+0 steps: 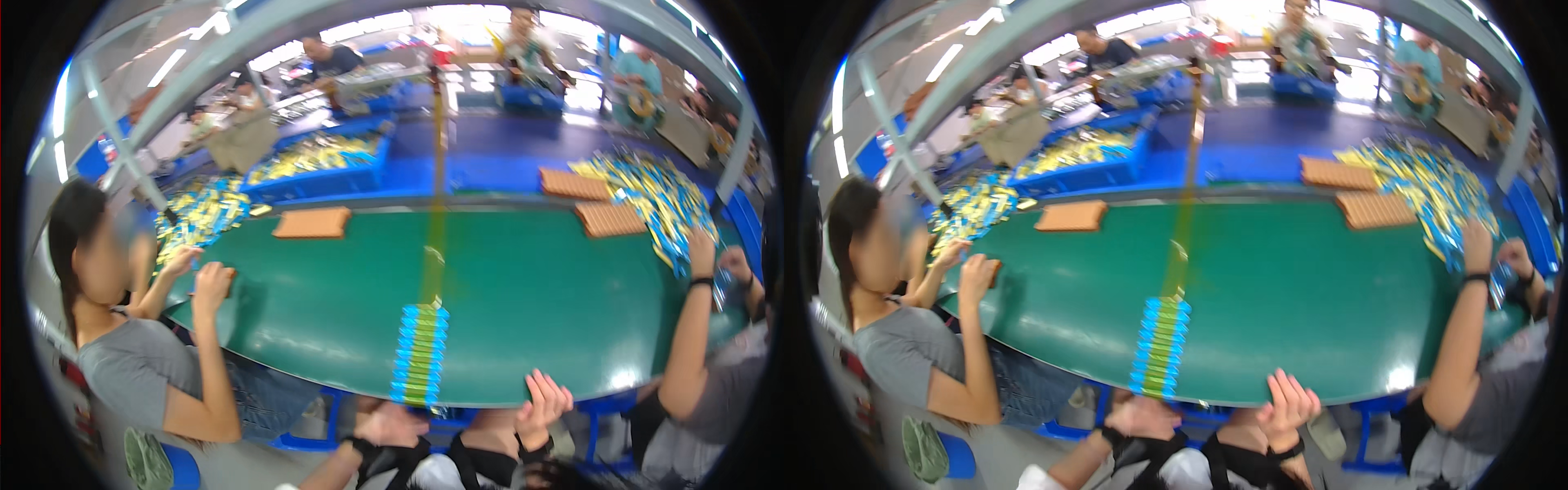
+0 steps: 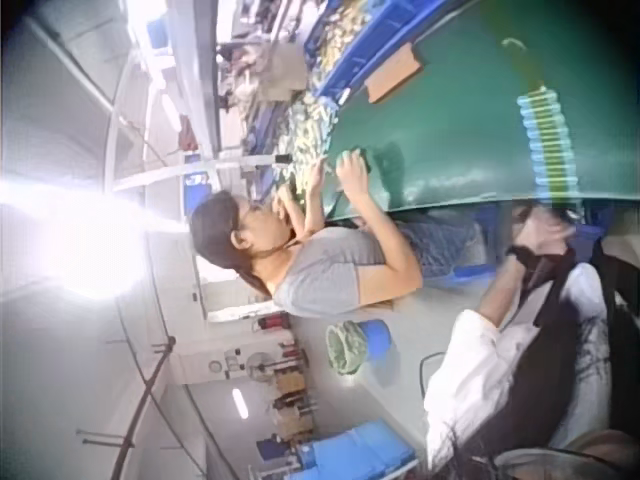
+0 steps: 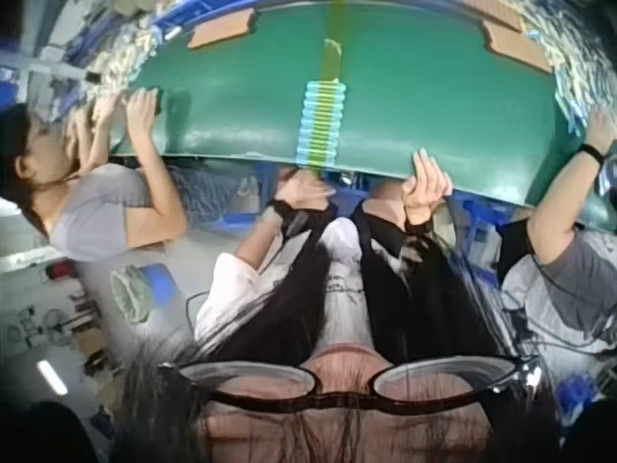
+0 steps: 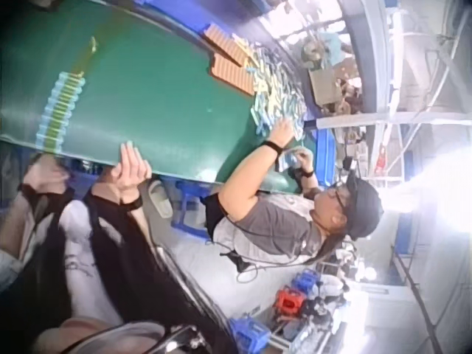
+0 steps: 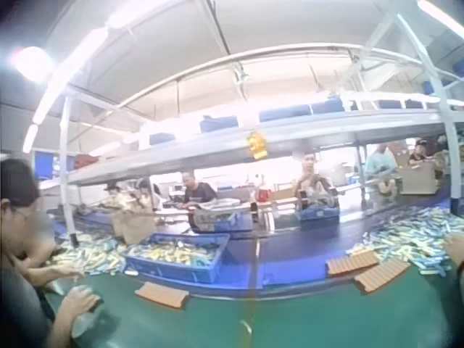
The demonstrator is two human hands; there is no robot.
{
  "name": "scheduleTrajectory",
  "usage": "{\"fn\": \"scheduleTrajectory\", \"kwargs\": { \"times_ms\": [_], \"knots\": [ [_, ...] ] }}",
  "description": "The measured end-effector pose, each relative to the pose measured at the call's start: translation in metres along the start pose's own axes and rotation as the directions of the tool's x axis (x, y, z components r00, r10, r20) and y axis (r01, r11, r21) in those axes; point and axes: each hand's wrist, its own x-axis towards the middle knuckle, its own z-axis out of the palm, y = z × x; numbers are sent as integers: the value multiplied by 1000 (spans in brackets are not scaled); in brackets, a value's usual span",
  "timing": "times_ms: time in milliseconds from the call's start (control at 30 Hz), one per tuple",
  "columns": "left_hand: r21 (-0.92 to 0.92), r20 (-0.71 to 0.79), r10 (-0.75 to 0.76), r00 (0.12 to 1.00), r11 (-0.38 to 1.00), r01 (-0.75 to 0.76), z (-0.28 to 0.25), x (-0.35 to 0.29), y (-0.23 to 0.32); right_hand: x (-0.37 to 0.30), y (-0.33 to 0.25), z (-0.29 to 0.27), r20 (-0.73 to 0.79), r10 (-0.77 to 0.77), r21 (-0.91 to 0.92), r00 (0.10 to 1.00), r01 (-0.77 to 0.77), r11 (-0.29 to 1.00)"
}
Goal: The person is manually assembling small colorful electronic or plastic components into trays and applying tape to secure them at a factory workbench.
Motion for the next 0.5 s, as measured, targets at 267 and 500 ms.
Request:
{"fn": "scheduleTrajectory", "kwargs": {
  "times_ms": [267, 500],
  "knots": [
    [915, 368, 669, 645, -137, -380, 147, 117, -43, 7, 4, -2, 54, 60, 14, 997, -60, 998],
    [787, 469, 376, 799, 233, -572, 167, 88, -76, 2, 4, -6, 30, 54, 59, 998, -56, 997]
  ]
}}
